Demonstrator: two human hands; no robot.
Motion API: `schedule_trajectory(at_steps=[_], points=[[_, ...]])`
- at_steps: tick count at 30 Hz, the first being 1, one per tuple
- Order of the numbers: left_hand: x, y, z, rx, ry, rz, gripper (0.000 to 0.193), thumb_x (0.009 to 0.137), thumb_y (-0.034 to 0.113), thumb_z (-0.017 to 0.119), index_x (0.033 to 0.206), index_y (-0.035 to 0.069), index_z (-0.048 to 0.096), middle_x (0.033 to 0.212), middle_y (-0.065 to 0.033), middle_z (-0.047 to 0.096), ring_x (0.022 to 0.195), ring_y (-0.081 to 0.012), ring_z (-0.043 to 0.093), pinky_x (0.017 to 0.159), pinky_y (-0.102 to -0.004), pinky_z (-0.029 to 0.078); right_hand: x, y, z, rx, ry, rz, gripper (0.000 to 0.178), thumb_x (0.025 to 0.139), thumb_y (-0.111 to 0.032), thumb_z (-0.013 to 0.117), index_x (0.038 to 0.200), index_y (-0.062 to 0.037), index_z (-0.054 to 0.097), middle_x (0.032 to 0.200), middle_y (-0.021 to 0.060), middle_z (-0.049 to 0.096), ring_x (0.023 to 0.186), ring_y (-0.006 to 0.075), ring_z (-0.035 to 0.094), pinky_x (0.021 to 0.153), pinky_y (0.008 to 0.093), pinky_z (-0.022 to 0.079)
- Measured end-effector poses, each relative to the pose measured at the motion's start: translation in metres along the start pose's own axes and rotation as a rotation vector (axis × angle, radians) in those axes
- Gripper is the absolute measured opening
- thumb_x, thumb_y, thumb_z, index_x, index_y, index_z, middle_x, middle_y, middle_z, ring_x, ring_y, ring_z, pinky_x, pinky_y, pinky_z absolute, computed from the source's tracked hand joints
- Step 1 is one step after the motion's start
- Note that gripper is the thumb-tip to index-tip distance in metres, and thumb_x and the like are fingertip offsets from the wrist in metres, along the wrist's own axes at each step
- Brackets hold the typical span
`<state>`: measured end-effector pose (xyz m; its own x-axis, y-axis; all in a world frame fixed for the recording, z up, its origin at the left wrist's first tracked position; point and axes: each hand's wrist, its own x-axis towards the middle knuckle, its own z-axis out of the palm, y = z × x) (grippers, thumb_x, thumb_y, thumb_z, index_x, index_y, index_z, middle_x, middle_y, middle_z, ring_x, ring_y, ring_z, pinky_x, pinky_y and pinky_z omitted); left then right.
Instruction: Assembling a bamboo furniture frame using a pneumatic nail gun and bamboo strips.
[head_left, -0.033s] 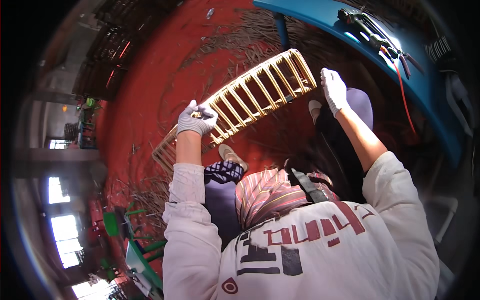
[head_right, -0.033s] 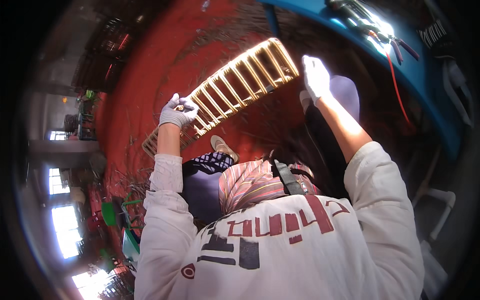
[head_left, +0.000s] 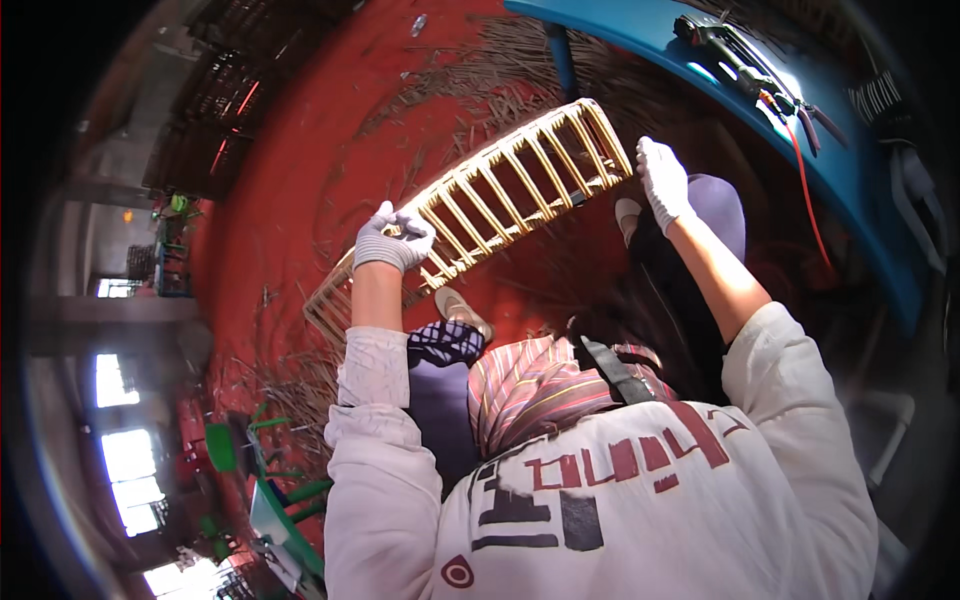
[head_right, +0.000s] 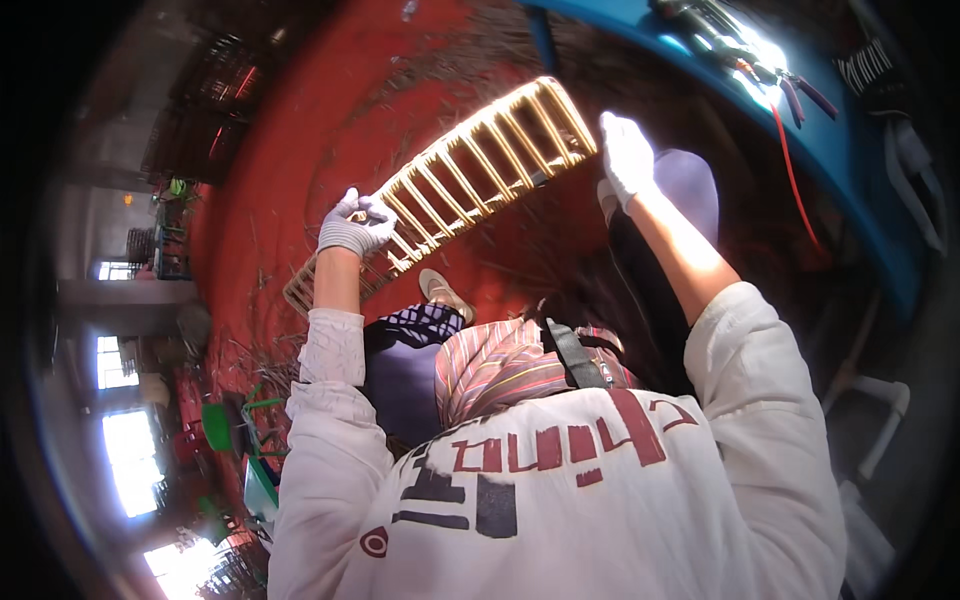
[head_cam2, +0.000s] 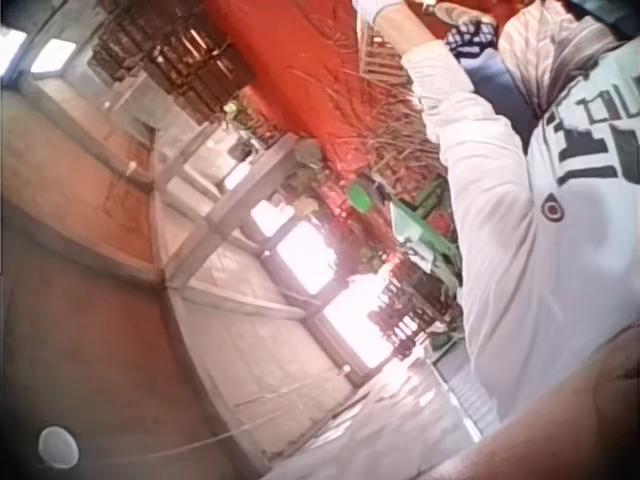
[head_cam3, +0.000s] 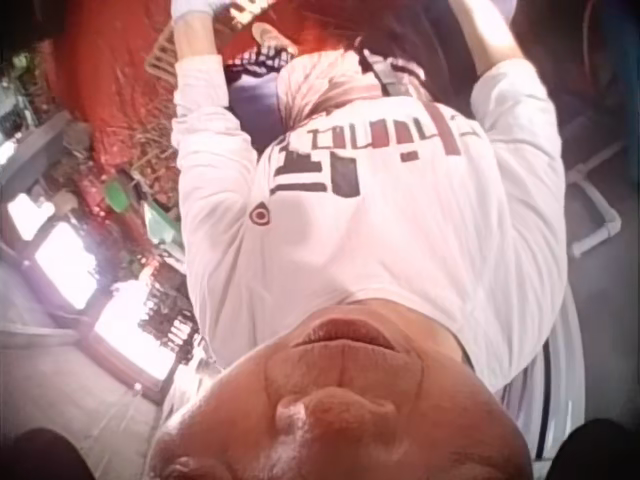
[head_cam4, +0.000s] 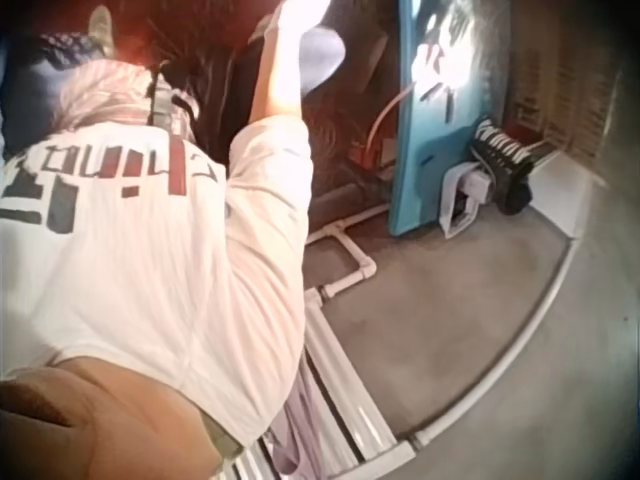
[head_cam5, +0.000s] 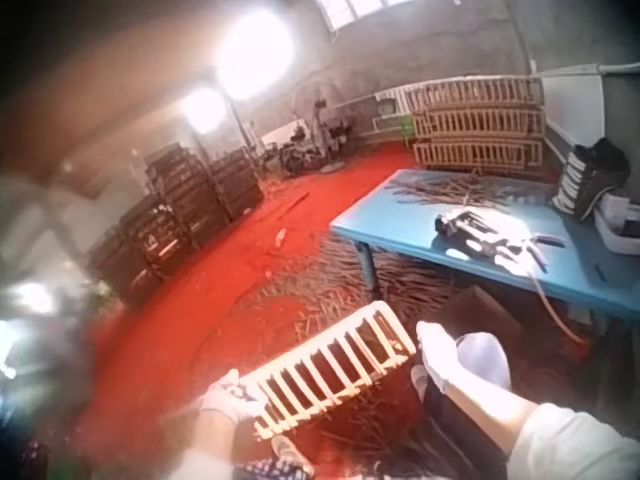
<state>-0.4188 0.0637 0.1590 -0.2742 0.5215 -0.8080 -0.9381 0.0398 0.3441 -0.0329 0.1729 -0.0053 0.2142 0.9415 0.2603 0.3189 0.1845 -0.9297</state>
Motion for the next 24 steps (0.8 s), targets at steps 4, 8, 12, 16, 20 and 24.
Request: schedule_trajectory(at_steps=[4,8,12,16,20,24], points=[[-0.008,0.008,0.003,0.003,0.026,-0.032,0.006,0.087,0.011,0.053,0.084,0.014,0.049,0.064,0.0015,0.041,0.054,-0.0131,0.040,0.051,-0.0296,0.036,-0.012,-0.043,0.024,0.251,-0.207,0.564,0.040,0.098,-0.047,0.048,0.103,-0.0096,0.062,0.094,0.0042,0.062,0.081,0.0147,0.056,0.068,0.0301,0.047],[-0.005,0.005,0.000,0.032,-0.010,-0.034,0.016,0.088,0.018,0.057,0.077,0.013,0.047,0.061,0.0021,0.039,0.053,-0.0129,0.039,0.050,-0.0293,0.035,-0.010,-0.037,0.014,0.607,-0.267,0.649,0.039,0.097,-0.043,0.053,0.107,-0.0068,0.061,0.100,0.0083,0.063,0.086,0.0178,0.059,0.074,0.0326,0.052],[-0.013,-0.006,0.005,-0.002,-0.010,0.052,0.031,0.090,0.023,0.062,0.069,0.011,0.043,0.060,0.0011,0.044,0.054,-0.0127,0.043,0.053,-0.0288,0.035,-0.025,-0.031,0.013,0.770,-0.217,0.545,0.038,0.097,-0.039,0.055,0.111,-0.0048,0.061,0.107,0.0107,0.064,0.095,0.0236,0.061,0.084,0.0376,0.052],[0.005,-0.001,-0.003,0.091,0.011,0.182,0.023,0.090,0.020,0.060,0.076,0.009,0.045,0.062,-0.0021,0.048,0.058,-0.0142,0.052,0.053,-0.0308,0.036,-0.034,-0.024,0.016,0.774,-0.252,0.458,0.038,0.097,-0.035,0.054,0.120,-0.0048,0.058,0.115,0.0114,0.063,0.103,0.0253,0.060,0.089,0.0395,0.051],[0.002,-0.001,-0.004,0.038,-0.040,0.044,0.021,0.085,0.019,0.063,0.079,0.004,0.050,0.065,-0.0045,0.053,0.056,-0.0159,0.049,0.054,-0.0315,0.037,-0.042,-0.021,0.017,0.827,-0.240,0.390,0.037,0.097,-0.031,0.055,0.123,-0.0047,0.057,0.116,0.0114,0.063,0.105,0.0244,0.061,0.092,0.0391,0.050],[0.027,0.013,-0.015,0.047,-0.176,-0.059,0.017,0.085,0.020,0.064,0.081,0.008,0.052,0.064,-0.0009,0.054,0.057,-0.0159,0.050,0.055,-0.0316,0.037,-0.046,-0.006,0.026,0.940,-0.247,0.346,0.040,0.096,-0.031,0.057,0.126,-0.0048,0.056,0.119,0.0123,0.062,0.109,0.0247,0.060,0.096,0.0390,0.048]])
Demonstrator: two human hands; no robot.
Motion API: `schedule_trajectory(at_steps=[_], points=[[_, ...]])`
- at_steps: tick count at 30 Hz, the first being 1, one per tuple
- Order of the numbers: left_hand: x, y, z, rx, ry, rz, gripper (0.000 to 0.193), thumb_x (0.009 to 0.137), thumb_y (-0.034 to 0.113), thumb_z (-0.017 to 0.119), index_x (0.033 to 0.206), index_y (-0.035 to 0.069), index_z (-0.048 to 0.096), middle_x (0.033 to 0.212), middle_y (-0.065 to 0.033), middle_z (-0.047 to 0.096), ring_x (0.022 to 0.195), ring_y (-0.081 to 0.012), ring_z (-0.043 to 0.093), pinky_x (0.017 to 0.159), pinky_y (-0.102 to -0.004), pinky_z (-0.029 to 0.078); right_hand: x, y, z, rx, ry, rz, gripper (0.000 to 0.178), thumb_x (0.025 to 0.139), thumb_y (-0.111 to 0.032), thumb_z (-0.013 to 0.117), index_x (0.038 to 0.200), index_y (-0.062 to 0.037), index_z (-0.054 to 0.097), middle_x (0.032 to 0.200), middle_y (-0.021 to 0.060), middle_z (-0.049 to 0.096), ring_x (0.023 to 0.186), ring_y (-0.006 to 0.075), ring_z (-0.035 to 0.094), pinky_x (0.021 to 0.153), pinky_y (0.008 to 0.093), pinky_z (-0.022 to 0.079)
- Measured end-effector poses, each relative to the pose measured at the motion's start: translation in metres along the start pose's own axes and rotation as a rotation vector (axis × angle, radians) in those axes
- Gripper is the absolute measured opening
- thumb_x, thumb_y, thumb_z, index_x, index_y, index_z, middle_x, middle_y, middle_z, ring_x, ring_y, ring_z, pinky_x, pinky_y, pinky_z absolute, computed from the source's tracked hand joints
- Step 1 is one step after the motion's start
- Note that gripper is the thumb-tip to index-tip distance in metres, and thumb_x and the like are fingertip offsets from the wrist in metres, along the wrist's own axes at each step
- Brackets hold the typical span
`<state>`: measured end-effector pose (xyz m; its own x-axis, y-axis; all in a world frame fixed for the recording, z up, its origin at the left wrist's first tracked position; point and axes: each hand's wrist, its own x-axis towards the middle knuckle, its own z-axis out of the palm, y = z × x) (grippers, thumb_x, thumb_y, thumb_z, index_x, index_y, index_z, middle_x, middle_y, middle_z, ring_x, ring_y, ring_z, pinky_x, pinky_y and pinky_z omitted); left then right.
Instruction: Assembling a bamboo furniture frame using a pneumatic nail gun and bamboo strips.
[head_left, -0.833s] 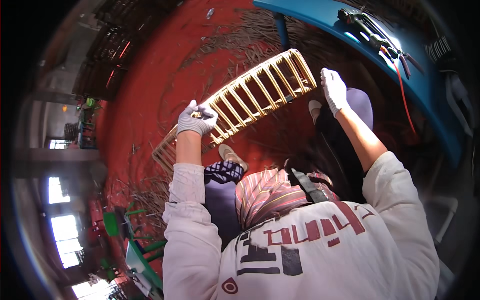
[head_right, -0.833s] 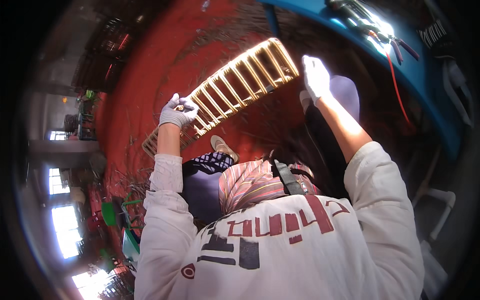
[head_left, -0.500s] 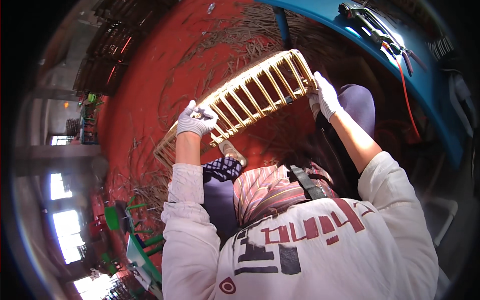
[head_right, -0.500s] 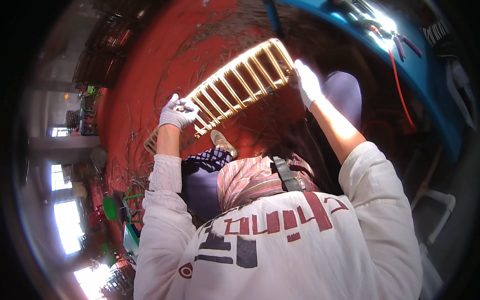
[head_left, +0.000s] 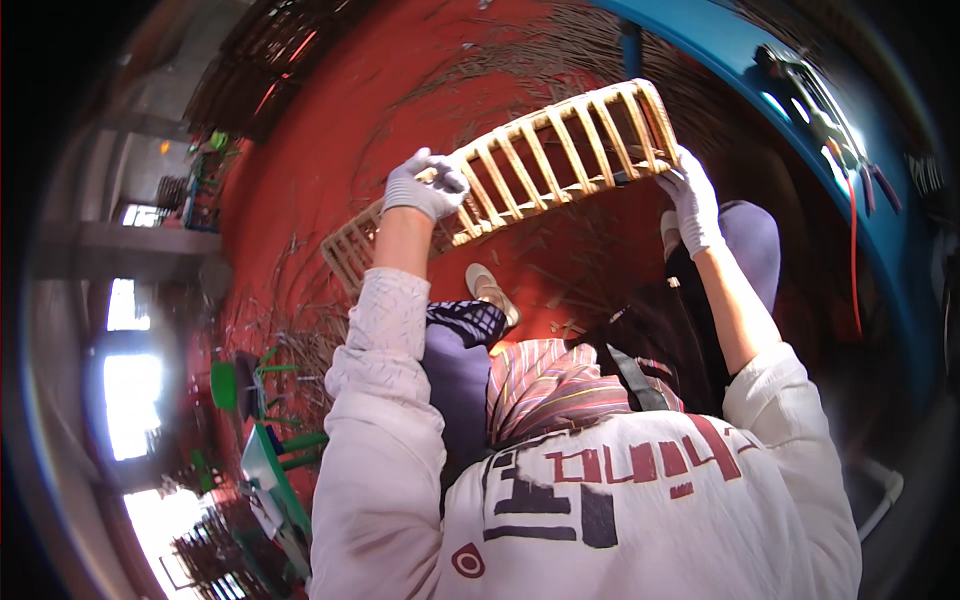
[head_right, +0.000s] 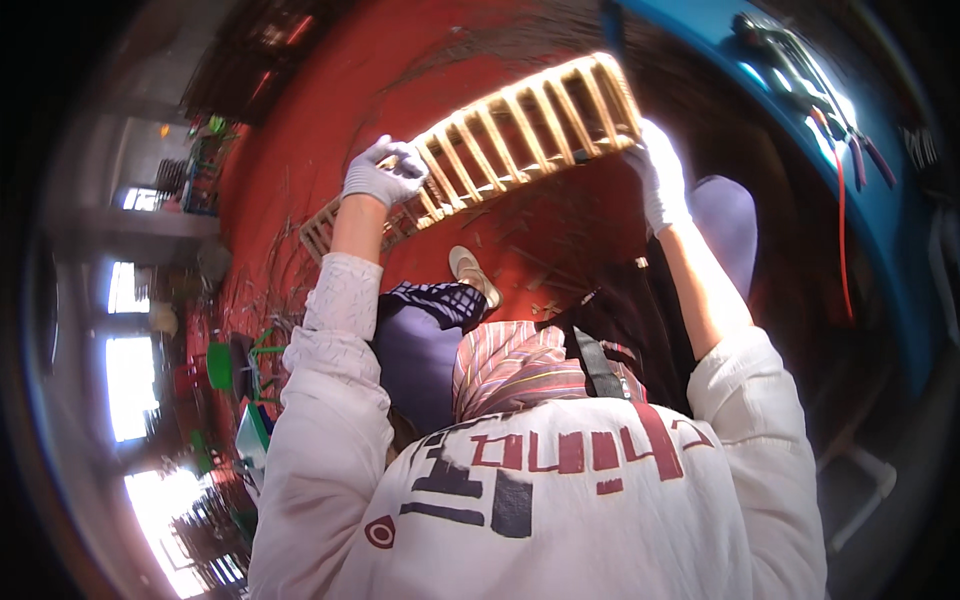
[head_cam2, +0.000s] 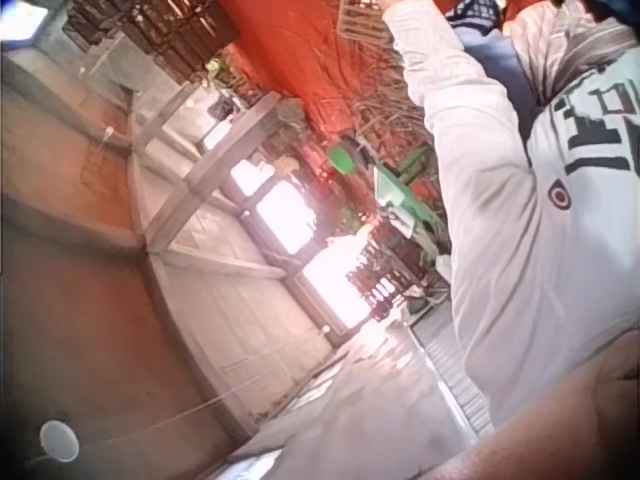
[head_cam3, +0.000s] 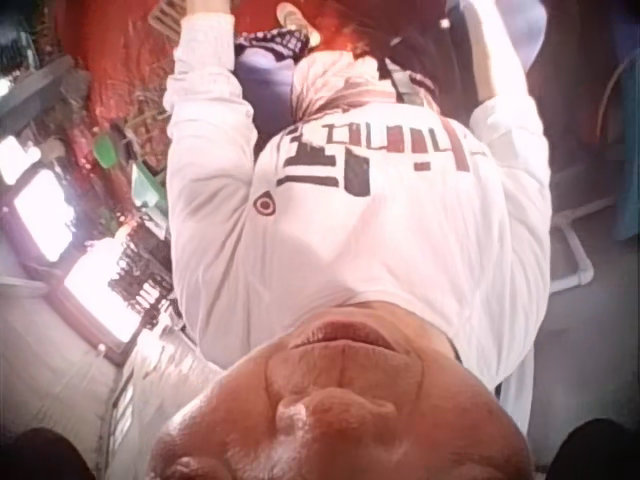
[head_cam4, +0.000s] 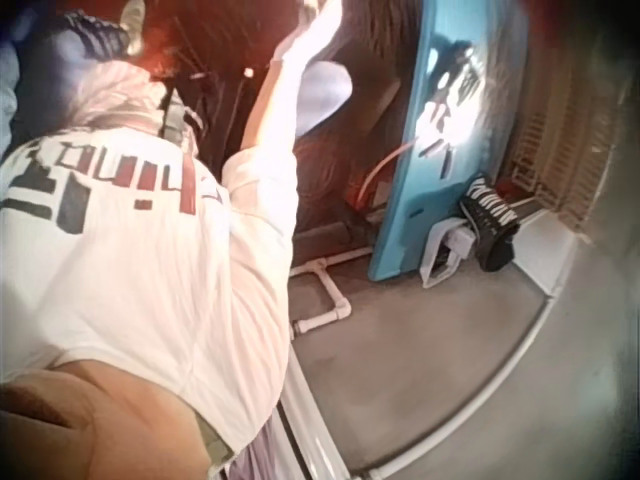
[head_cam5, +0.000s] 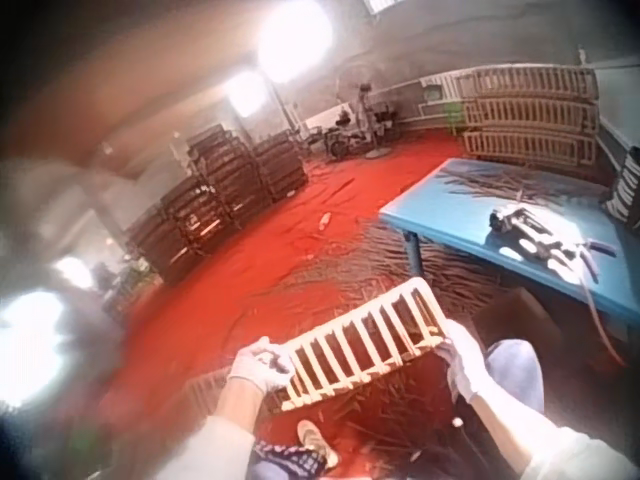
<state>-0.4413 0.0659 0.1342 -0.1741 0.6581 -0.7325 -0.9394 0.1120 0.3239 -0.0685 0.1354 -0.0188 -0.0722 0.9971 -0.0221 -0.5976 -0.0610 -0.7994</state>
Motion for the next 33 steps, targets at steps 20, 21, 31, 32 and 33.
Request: schedule_trajectory(at_steps=[20,21,31,32,33], points=[[-0.060,0.043,-0.230,0.461,0.509,0.719,0.019,0.087,0.026,0.066,0.100,0.012,0.062,0.079,-0.0012,0.064,0.062,-0.0131,0.061,0.048,-0.0253,0.045,-0.008,0.008,0.010,0.050,0.058,0.026,0.039,0.094,-0.022,0.057,0.123,0.0029,0.055,0.114,0.0156,0.063,0.105,0.0295,0.062,0.096,0.0430,0.049],[-0.060,0.044,-0.235,0.442,0.560,0.665,0.021,0.087,0.025,0.065,0.103,0.012,0.062,0.079,-0.0014,0.064,0.060,-0.0130,0.061,0.045,-0.0261,0.044,-0.010,0.007,0.009,0.022,0.036,0.023,0.044,0.094,-0.028,0.059,0.125,0.0027,0.054,0.117,0.0161,0.061,0.108,0.0295,0.059,0.099,0.0433,0.046],[-0.042,0.033,-0.216,0.529,0.486,0.712,0.026,0.088,0.026,0.064,0.110,0.011,0.063,0.086,-0.0020,0.065,0.067,-0.0130,0.062,0.053,-0.0264,0.047,-0.019,0.012,0.007,0.003,-0.058,-0.060,0.042,0.098,-0.022,0.052,0.128,0.0056,0.047,0.116,0.0211,0.060,0.100,0.0323,0.064,0.090,0.0402,0.054],[-0.037,0.032,-0.209,0.545,0.482,0.708,0.026,0.088,0.025,0.064,0.110,0.011,0.063,0.085,-0.0020,0.065,0.067,-0.0128,0.061,0.052,-0.0262,0.047,-0.019,0.009,0.007,0.039,-0.066,-0.081,0.039,0.098,-0.018,0.051,0.128,0.0059,0.047,0.116,0.0210,0.060,0.099,0.0312,0.065,0.088,0.0387,0.055],[-0.034,0.032,-0.207,0.552,0.462,0.698,0.026,0.088,0.025,0.064,0.110,0.011,0.063,0.085,-0.0020,0.065,0.067,-0.0128,0.061,0.052,-0.0262,0.047,-0.020,0.007,0.008,0.030,-0.060,-0.100,0.035,0.096,-0.013,0.052,0.126,0.0056,0.049,0.113,0.0195,0.061,0.097,0.0280,0.065,0.086,0.0358,0.055]])
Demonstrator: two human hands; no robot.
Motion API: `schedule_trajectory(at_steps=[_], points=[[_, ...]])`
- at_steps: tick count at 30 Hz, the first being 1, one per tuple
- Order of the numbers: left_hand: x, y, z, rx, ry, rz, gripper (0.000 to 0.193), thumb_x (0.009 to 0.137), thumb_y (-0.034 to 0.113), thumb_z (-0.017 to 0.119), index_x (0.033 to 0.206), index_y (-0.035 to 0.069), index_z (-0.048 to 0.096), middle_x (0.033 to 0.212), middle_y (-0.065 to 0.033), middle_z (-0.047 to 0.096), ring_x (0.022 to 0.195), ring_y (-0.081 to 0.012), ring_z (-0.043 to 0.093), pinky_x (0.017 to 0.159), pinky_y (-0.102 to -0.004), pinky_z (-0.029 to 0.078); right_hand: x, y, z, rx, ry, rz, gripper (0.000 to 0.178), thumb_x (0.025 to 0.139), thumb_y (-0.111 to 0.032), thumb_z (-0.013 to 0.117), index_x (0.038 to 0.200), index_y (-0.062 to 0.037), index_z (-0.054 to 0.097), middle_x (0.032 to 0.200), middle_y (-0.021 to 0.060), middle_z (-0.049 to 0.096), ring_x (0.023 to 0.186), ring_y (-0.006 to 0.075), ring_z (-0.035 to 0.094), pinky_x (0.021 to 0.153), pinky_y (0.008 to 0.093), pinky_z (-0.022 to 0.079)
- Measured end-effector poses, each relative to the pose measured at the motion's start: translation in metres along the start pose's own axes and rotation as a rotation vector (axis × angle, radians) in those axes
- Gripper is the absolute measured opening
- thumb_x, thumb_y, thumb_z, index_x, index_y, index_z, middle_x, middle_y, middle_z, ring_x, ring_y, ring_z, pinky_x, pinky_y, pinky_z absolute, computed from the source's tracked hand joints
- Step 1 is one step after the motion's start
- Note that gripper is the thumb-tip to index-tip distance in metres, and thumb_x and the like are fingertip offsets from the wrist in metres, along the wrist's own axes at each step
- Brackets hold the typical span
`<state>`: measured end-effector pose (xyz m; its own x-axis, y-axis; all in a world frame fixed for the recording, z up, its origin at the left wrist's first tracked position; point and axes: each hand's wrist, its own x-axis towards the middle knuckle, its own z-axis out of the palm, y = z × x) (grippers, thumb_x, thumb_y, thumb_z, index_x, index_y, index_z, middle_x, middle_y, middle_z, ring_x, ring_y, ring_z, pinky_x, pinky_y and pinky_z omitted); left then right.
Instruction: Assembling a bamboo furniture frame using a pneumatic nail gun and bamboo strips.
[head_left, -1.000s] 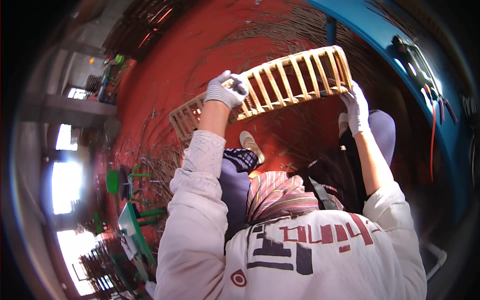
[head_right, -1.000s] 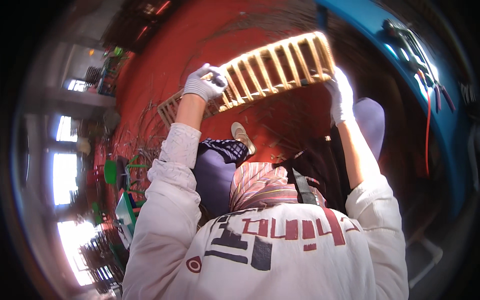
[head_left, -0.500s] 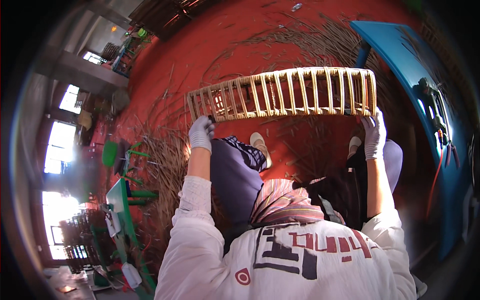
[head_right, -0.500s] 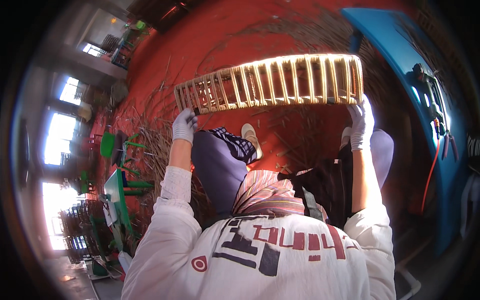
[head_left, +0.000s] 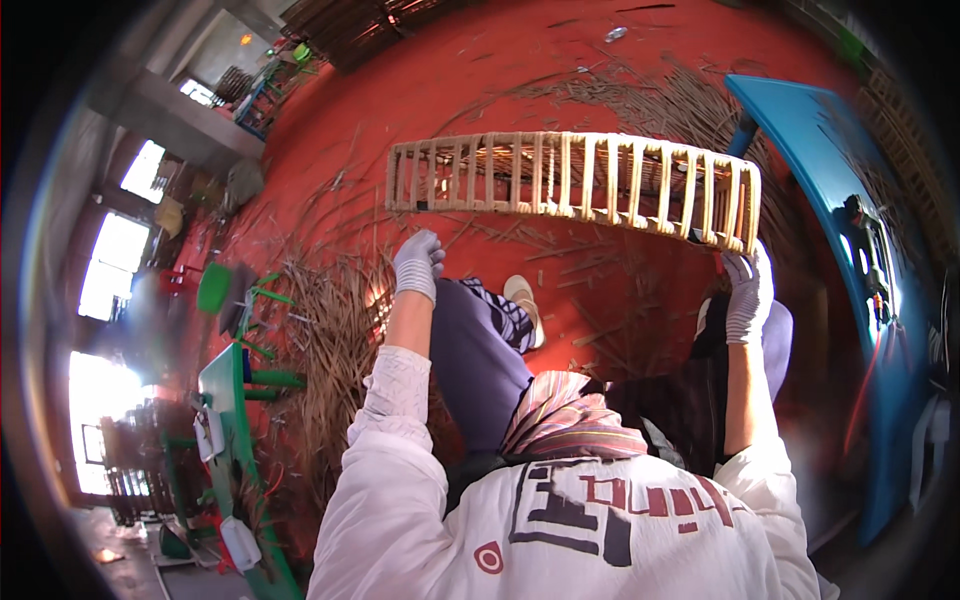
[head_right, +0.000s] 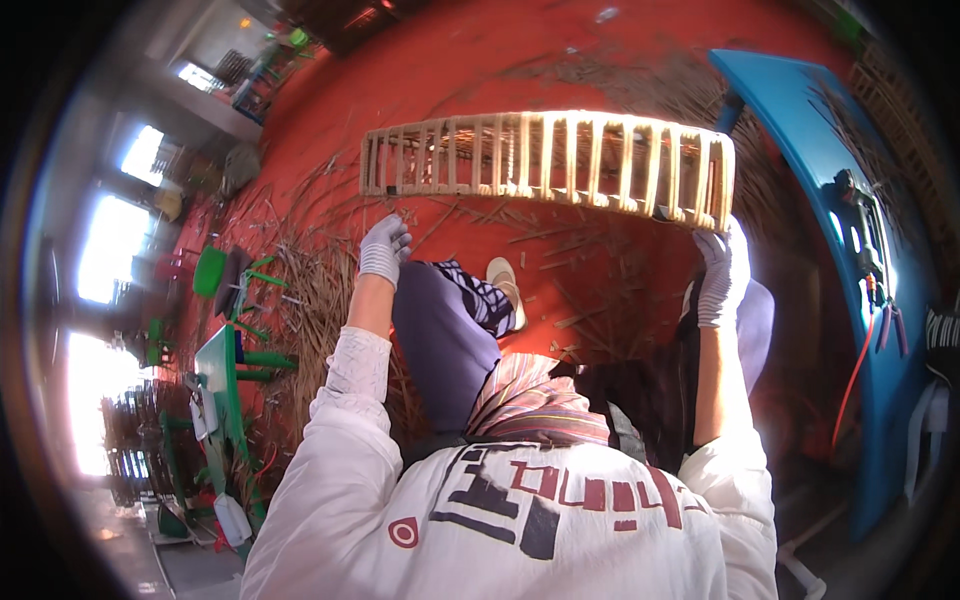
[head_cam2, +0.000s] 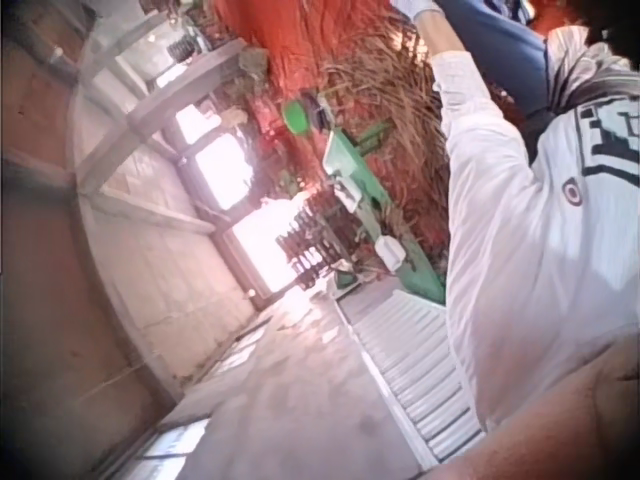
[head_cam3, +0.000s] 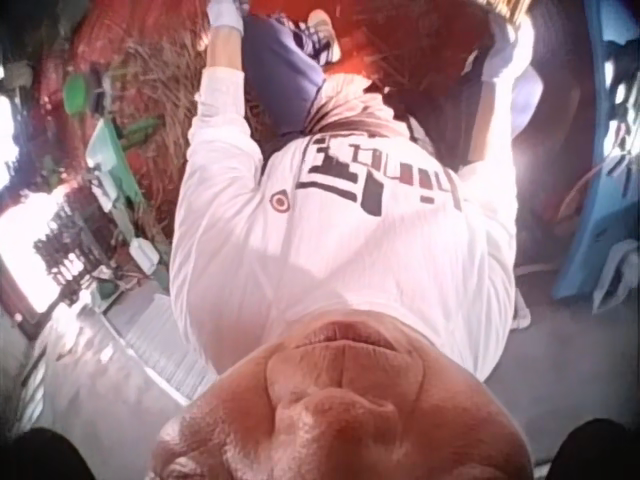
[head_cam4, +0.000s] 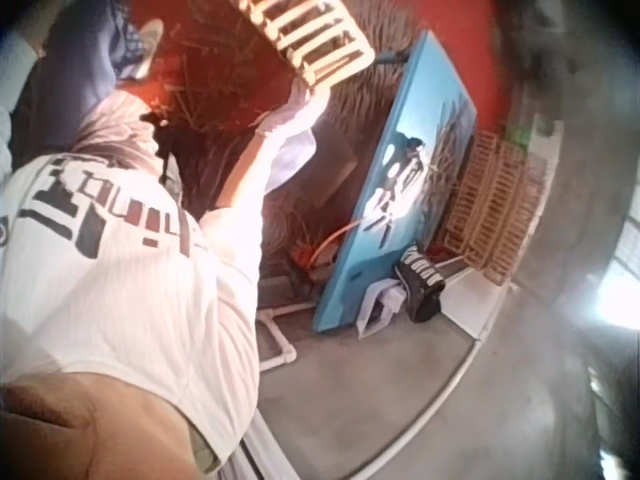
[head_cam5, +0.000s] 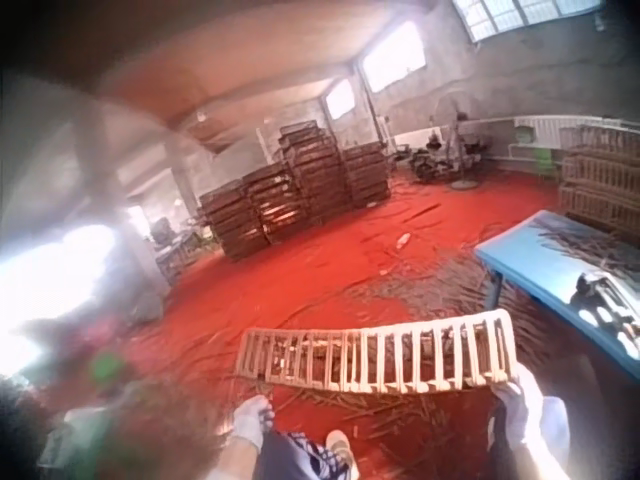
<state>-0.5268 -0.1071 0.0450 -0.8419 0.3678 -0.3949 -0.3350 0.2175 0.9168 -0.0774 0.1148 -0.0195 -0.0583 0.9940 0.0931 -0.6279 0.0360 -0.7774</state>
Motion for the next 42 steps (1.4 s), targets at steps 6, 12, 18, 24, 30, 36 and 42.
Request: schedule_trajectory(at_steps=[6,12,18,24,30,36,42], points=[[0.011,0.011,-0.017,0.298,0.049,0.431,0.038,0.086,0.013,0.066,0.120,0.001,0.060,0.092,-0.0033,0.065,0.069,-0.0093,0.059,0.054,-0.0225,0.047,-0.008,0.003,0.023,-0.043,0.003,-0.015,0.035,0.097,-0.020,0.051,0.123,0.0026,0.053,0.113,0.0179,0.063,0.098,0.0297,0.065,0.088,0.0413,0.054],[-0.036,0.040,0.042,0.818,0.054,1.057,0.048,0.078,0.018,0.073,0.123,0.011,0.059,0.119,-0.0106,0.060,0.109,-0.0264,0.058,0.095,-0.0372,0.046,-0.008,0.001,0.022,-0.071,-0.034,-0.028,0.041,0.098,-0.024,0.047,0.128,0.0031,0.049,0.114,0.0168,0.063,0.094,0.0269,0.067,0.088,0.0382,0.054],[-0.037,0.030,0.082,1.120,-0.024,1.331,0.061,0.074,0.022,0.075,0.131,0.016,0.052,0.127,-0.0095,0.055,0.122,-0.0294,0.049,0.105,-0.0449,0.036,-0.013,-0.019,0.039,0.039,-0.087,0.077,0.043,0.092,-0.016,0.062,0.127,0.0050,0.051,0.111,0.0151,0.064,0.093,0.0223,0.067,0.086,0.0328,0.055],[-0.007,0.048,0.105,1.150,-0.010,1.329,0.063,0.075,0.027,0.072,0.134,0.018,0.050,0.133,-0.0080,0.051,0.127,-0.0291,0.044,0.106,-0.0464,0.034,-0.003,-0.033,0.063,-0.473,-0.125,-0.068,0.048,0.086,-0.012,0.071,0.127,0.0043,0.053,0.109,0.0128,0.066,0.092,0.0164,0.066,0.083,0.0273,0.052],[0.015,0.081,0.128,1.385,0.078,1.262,0.062,0.074,0.032,0.071,0.132,0.024,0.053,0.132,-0.0063,0.050,0.127,-0.0253,0.044,0.102,-0.0463,0.036,0.013,-0.039,0.088,-0.427,-0.157,-0.033,0.040,0.084,-0.012,0.074,0.117,0.0034,0.058,0.094,0.0109,0.068,0.078,0.0153,0.066,0.071,0.0262,0.054],[0.036,0.095,0.129,1.359,0.117,1.222,0.055,0.077,0.034,0.072,0.127,0.021,0.055,0.130,-0.0057,0.049,0.128,-0.0264,0.042,0.101,-0.0474,0.036,-0.004,-0.044,0.120,-0.484,-0.189,-0.049,0.030,0.084,-0.009,0.075,0.107,0.0033,0.060,0.089,0.0097,0.067,0.073,0.0135,0.065,0.068,0.0256,0.053],[0.049,0.091,0.101,1.229,0.190,1.250,0.052,0.076,0.030,0.073,0.124,0.019,0.056,0.128,-0.0060,0.050,0.129,-0.0273,0.041,0.101,-0.0483,0.037,-0.032,-0.045,0.151,-0.586,-0.242,-0.099,0.030,0.082,-0.008,0.075,0.105,0.0032,0.060,0.084,0.0075,0.065,0.071,0.0112,0.064,0.065,0.0243,0.052]])
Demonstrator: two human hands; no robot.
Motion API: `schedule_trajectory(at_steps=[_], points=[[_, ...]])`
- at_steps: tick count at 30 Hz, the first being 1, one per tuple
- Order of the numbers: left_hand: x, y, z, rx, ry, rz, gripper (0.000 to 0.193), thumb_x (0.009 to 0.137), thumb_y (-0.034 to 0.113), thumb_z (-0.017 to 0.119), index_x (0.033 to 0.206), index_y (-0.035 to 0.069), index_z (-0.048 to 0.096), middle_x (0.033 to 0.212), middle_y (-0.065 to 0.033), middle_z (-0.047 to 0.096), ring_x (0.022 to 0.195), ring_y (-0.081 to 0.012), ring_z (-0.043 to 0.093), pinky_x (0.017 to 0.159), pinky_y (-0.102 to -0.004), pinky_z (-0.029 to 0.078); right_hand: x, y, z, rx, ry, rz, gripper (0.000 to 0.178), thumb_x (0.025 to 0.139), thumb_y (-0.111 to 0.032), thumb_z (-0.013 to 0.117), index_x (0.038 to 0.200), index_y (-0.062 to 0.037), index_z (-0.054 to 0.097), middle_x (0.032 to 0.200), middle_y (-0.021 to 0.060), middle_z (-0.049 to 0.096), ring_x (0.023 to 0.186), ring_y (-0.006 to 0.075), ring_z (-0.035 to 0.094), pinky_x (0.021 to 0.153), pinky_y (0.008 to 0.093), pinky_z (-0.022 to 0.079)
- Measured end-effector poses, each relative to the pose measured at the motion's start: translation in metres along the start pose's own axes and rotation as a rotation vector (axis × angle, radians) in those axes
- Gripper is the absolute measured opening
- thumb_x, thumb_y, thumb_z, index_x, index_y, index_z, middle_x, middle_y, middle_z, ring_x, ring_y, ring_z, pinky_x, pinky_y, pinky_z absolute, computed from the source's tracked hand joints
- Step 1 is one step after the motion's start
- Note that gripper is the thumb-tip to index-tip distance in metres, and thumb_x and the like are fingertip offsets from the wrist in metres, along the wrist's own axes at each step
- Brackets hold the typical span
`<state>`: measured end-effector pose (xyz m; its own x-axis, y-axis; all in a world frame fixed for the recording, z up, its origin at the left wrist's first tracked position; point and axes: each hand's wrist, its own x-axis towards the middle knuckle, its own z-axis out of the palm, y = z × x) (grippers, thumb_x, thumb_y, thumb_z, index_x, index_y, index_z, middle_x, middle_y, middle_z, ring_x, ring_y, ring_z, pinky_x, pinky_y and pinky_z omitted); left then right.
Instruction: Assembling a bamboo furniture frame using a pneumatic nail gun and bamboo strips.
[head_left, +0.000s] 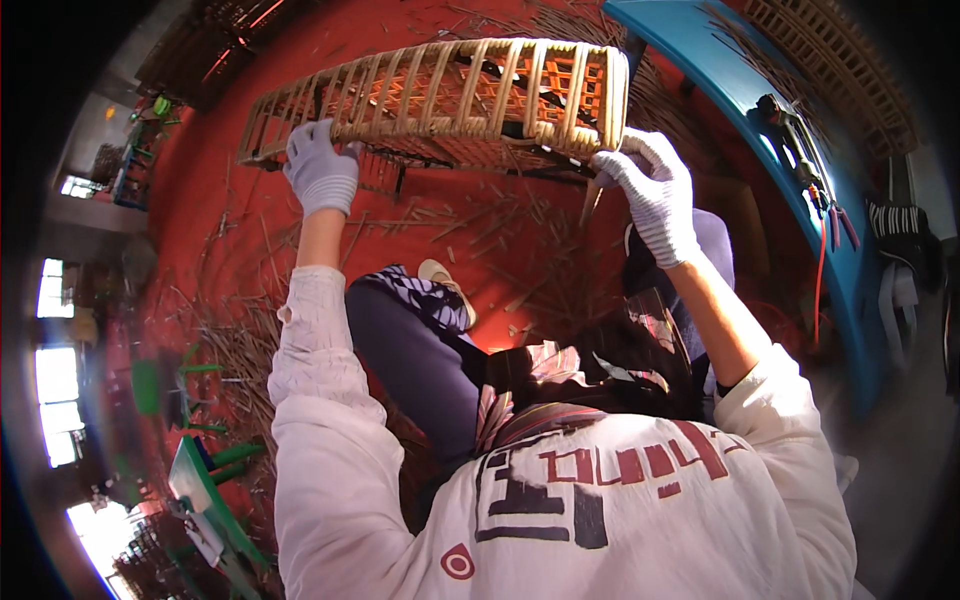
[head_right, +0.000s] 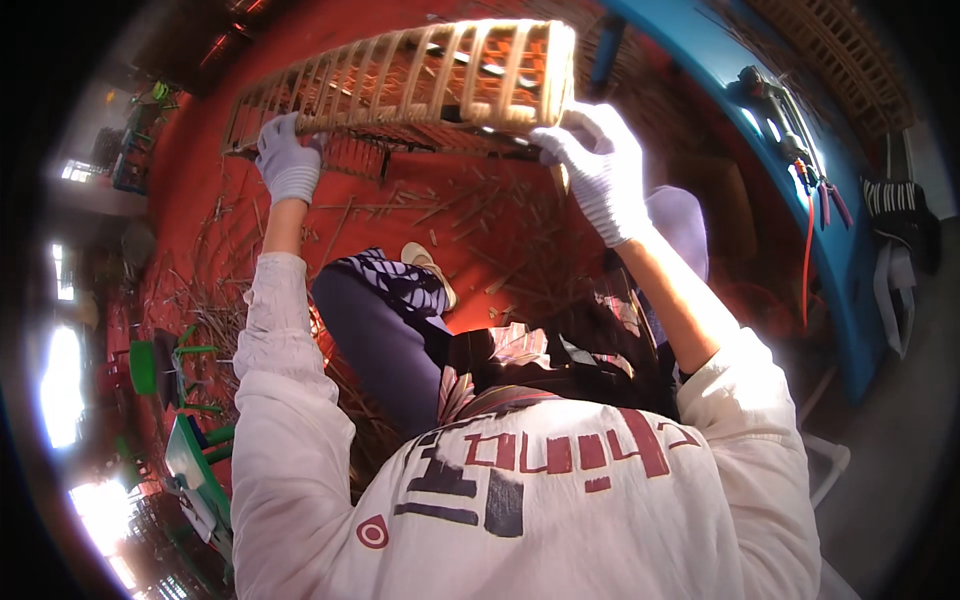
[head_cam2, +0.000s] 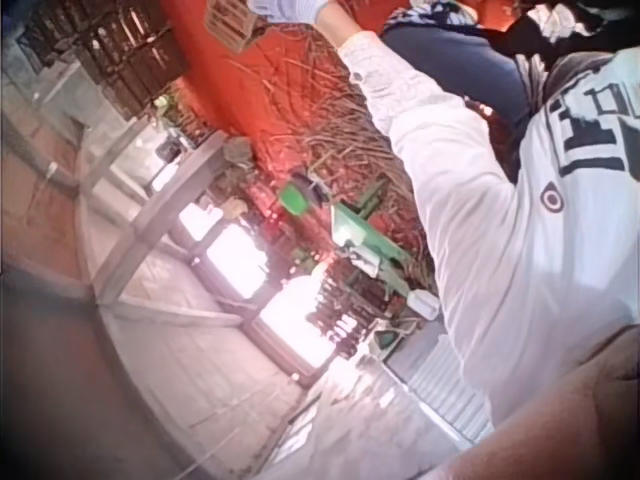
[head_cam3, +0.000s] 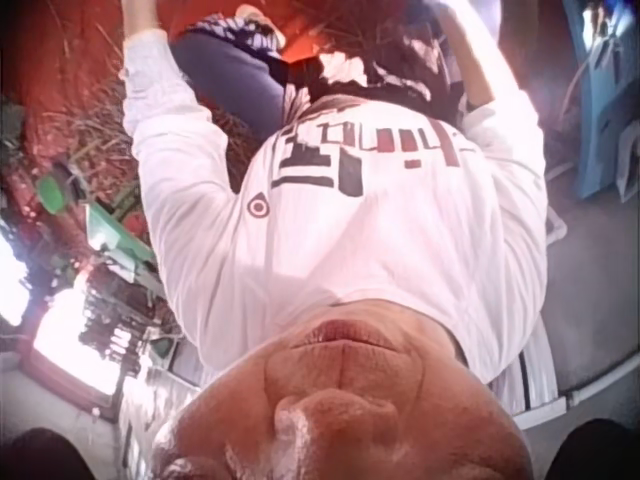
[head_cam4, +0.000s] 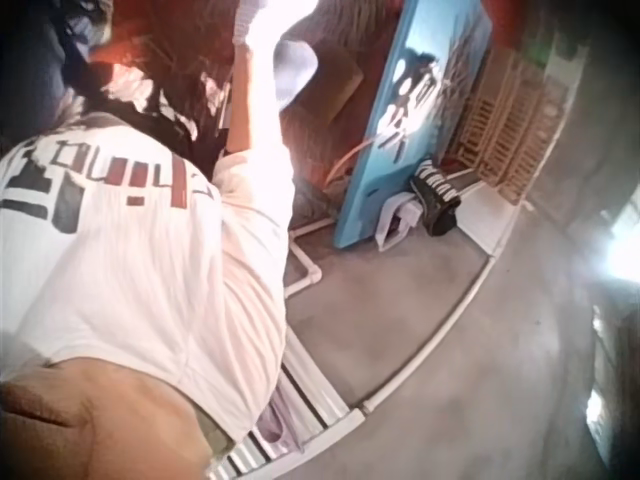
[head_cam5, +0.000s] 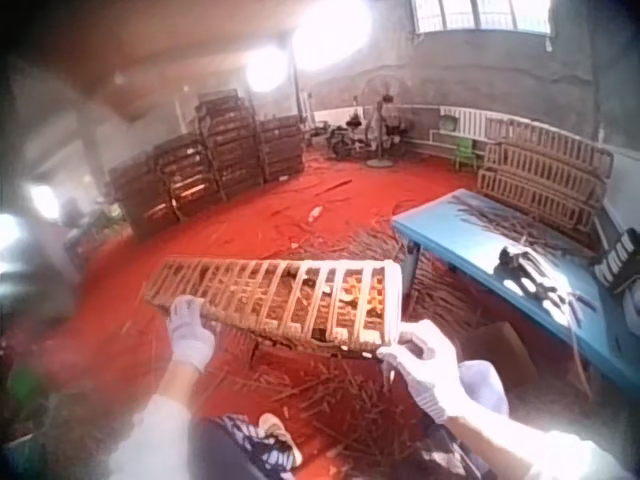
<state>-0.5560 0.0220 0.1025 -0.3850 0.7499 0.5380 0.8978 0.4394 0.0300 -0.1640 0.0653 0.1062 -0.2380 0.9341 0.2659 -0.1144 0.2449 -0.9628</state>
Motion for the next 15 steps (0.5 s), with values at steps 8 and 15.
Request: schedule_trajectory(at_steps=[8,15], points=[[-0.080,-0.064,-0.014,0.055,0.189,0.035,0.058,0.067,0.020,0.073,0.119,0.007,0.051,0.128,-0.0140,0.050,0.128,-0.0336,0.042,0.103,-0.0479,0.038,-0.059,-0.029,0.040,-0.450,-0.080,-0.322,0.042,0.065,-0.013,0.086,0.098,0.0003,0.064,0.085,0.0082,0.055,0.068,0.0186,0.057,0.063,0.0313,0.050],[-0.114,-0.067,-0.033,0.273,-0.066,-0.161,0.064,0.074,0.029,0.073,0.128,0.008,0.045,0.136,-0.0147,0.046,0.134,-0.0327,0.037,0.102,-0.0524,0.037,-0.029,-0.039,0.041,-0.420,-0.143,-0.383,0.036,0.073,-0.005,0.080,0.105,-0.0002,0.065,0.096,0.0098,0.059,0.076,0.0196,0.062,0.068,0.0296,0.053]])
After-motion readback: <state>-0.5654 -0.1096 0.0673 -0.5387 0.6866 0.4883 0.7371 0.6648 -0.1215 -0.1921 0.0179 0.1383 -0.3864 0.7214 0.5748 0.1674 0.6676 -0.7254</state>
